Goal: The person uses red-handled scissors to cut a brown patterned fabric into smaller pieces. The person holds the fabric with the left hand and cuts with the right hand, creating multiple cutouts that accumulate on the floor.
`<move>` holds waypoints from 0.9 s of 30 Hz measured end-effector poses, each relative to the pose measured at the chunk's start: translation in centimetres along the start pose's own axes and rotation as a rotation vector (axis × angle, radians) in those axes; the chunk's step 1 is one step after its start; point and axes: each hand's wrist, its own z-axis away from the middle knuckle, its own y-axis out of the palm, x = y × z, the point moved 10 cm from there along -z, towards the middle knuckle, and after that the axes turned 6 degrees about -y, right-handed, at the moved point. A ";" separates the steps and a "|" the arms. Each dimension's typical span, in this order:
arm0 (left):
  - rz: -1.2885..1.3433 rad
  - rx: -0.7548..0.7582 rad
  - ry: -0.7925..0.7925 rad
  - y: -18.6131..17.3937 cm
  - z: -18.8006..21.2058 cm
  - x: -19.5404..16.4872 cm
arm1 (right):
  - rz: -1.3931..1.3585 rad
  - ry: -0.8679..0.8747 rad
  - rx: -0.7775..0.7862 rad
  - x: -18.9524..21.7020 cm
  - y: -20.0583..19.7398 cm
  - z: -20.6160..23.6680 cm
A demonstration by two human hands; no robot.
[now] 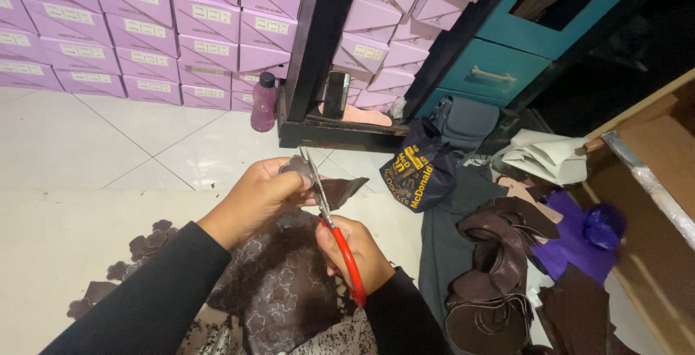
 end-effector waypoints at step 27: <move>-0.310 -0.176 0.157 -0.2 0.5 -1.3 | -0.008 -0.004 0.010 -0.5 -0.9 -0.2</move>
